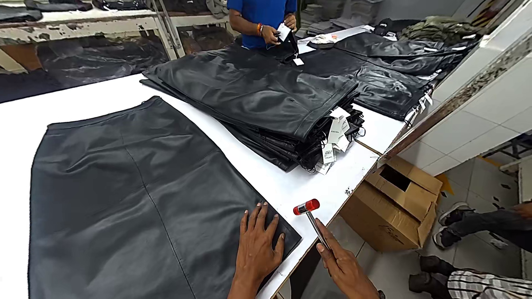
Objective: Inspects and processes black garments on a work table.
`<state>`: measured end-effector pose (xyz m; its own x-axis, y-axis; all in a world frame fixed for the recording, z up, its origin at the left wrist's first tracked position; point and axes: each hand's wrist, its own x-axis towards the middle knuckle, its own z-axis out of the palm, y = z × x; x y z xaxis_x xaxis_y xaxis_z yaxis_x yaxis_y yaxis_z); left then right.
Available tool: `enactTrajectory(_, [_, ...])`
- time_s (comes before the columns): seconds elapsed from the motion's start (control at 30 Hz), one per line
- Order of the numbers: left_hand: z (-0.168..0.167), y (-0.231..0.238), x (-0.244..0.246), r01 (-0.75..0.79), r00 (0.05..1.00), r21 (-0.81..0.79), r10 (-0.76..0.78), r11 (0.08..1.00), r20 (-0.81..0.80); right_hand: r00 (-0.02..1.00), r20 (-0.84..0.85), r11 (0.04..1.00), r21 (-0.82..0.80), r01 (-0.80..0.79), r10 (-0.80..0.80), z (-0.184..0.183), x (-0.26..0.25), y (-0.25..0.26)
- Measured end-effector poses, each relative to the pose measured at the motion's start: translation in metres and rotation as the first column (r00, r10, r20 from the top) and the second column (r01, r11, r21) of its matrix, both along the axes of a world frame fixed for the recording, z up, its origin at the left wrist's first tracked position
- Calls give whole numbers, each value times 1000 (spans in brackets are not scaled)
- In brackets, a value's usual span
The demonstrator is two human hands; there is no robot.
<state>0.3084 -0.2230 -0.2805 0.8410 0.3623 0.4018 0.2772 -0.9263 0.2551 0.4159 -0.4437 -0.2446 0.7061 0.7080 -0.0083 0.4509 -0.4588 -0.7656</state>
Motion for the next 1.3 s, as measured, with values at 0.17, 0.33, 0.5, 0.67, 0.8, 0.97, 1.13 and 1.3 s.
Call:
enactTrajectory(0.17, [-2, -1, -2, 9, 997, 31, -11, 999, 80, 998, -25, 997, -45, 63, -64, -13, -8, -4])
enactTrajectory(0.33, [-2, -2, -4, 77, 989, 85, -87, 993, 122, 998, 23, 993, -108, 56, -54, -19, -13, -4])
enactTrajectory(0.5, [-1, -3, -6, 188, 974, 84, -196, 979, 109, 999, -28, 992, -120, 40, -43, -27, -17, -4])
enactTrajectory(0.67, [1, -2, -7, 211, 968, 78, -219, 974, 121, 998, -46, 992, -123, 39, -45, -31, -16, -5])
enactTrajectory(0.8, [3, -5, -6, 140, 983, 81, -149, 987, 111, 998, -45, 992, -122, 29, -34, -33, -15, -5])
enactTrajectory(0.97, [1, -2, -1, 7, 997, 30, -4, 1000, -78, 999, -39, 993, -116, 28, -33, -37, -15, -5])
enactTrajectory(1.13, [1, -1, -4, 176, 984, 34, -175, 984, -8, 999, -26, 993, -115, 31, -35, -37, -16, -4])
enactTrajectory(1.3, [2, -2, -7, 276, 960, 21, -276, 961, 48, 999, -26, 993, -117, 30, -33, -38, -15, -3])
